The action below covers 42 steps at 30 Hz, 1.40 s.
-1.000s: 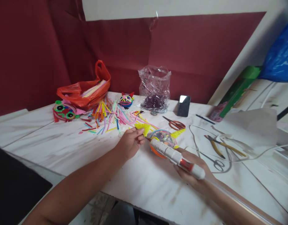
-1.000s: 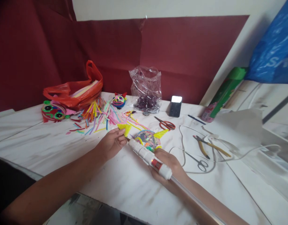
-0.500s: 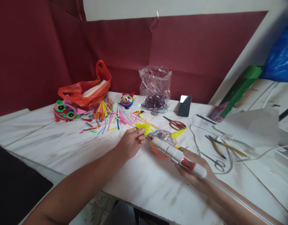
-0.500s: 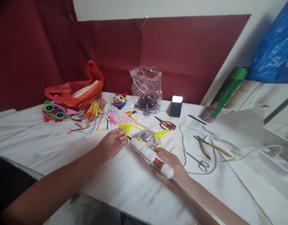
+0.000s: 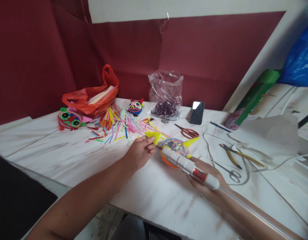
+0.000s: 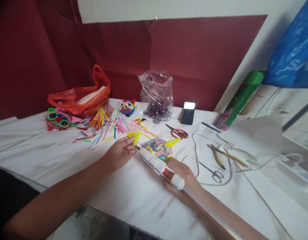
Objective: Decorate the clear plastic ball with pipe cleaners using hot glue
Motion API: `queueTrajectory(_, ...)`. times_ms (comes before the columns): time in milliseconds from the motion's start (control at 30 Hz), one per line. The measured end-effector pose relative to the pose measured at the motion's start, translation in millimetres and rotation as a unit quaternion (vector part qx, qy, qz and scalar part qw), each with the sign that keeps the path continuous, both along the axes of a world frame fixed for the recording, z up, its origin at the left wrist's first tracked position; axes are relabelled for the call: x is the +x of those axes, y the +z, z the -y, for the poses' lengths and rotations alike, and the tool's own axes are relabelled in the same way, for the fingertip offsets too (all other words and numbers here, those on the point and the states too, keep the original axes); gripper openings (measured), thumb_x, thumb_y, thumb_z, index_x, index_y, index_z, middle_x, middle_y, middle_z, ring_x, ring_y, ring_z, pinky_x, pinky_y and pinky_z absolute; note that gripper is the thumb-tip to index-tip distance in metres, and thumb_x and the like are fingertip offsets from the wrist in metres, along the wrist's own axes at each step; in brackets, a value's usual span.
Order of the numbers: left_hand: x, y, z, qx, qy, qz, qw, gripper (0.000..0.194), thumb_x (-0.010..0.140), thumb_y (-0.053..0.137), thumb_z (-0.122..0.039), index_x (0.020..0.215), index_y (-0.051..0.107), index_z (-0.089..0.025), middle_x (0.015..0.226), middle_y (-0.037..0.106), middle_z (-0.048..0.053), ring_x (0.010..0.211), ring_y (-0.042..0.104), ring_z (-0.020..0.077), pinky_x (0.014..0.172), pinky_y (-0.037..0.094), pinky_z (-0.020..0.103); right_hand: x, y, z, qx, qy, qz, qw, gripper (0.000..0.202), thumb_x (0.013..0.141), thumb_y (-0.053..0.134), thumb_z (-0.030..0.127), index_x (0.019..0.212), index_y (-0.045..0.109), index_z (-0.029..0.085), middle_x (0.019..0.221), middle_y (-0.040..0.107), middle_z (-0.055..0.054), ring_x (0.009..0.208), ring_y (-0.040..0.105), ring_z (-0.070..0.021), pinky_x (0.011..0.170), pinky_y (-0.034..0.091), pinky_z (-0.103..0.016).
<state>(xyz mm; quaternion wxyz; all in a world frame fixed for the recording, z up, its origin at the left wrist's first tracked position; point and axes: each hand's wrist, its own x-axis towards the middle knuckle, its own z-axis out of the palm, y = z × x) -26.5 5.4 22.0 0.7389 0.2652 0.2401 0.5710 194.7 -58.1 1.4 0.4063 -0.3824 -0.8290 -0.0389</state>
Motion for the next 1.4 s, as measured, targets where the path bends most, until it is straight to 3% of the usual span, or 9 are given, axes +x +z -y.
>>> queueTrajectory(333, 0.1, -0.6, 0.4, 0.002, -0.008, -0.003, 1.0, 0.032, 0.066, 0.073, -0.008, 0.061, 0.042, -0.015, 0.052, 0.04, -0.008, 0.043, 0.039, 0.0013, 0.042, 0.03, 0.015, -0.3, 2.4, -1.4, 0.01, 0.036, -0.022, 0.999, 0.012, 0.084, 0.046, 0.02, 0.084, 0.057, 0.023, 0.077, 0.067, -0.005, 0.076, 0.069, -0.0191, 0.062, 0.055, -0.026)
queueTrajectory(700, 0.0, -0.1, 1.4, 0.006, -0.019, -0.017, 1.0, 0.03, 0.066, 0.073, -0.008, 0.062, 0.044, -0.014, 0.053, 0.041, -0.008, 0.043, 0.037, 0.0014, 0.042, 0.03, 0.015, -1.4, 1.1, 2.7, -0.005, -0.014, -0.022, 1.0, 0.014, 0.087, 0.045, 0.024, 0.085, 0.058, 0.025, 0.081, 0.069, -0.005, 0.082, 0.07, -0.0219, 0.066, 0.056, -0.03)
queueTrajectory(833, 0.5, -0.7, 2.1, 0.007, -0.028, -0.021, 0.999, 0.029, 0.066, 0.073, -0.009, 0.063, 0.044, -0.014, 0.053, 0.042, -0.007, 0.042, 0.037, 0.0012, 0.043, 0.031, 0.015, 5.6, 4.4, 2.0, -0.029, -0.038, -0.02, 0.999, 0.014, 0.089, 0.046, 0.028, 0.083, 0.059, 0.024, 0.081, 0.068, -0.005, 0.076, 0.069, -0.0206, 0.06, 0.054, -0.028)
queueTrajectory(1000, 0.8, -1.8, 1.2, 0.001, -0.026, -0.021, 0.999, 0.031, 0.064, 0.074, -0.008, 0.062, 0.043, -0.015, 0.052, 0.043, -0.007, 0.042, 0.038, 0.0012, 0.042, 0.031, 0.014, 14.8, 8.1, -2.8, -0.055, -0.003, 0.0, 0.998, 0.014, 0.091, 0.048, 0.028, 0.083, 0.058, 0.023, 0.078, 0.067, -0.004, 0.073, 0.067, -0.019, 0.058, 0.052, -0.027)
queueTrajectory(1400, 0.5, 0.1, 2.3, 0.01, -0.036, -0.029, 0.999, 0.03, 0.062, 0.076, -0.01, 0.064, 0.046, -0.014, 0.053, 0.043, -0.007, 0.042, 0.037, 0.0008, 0.042, 0.03, 0.014, 13.7, 11.0, 0.1, -0.065, -0.001, -0.005, 0.998, 0.014, 0.091, 0.047, 0.027, 0.084, 0.058, 0.023, 0.076, 0.064, -0.003, 0.071, 0.065, -0.018, 0.059, 0.05, -0.027)
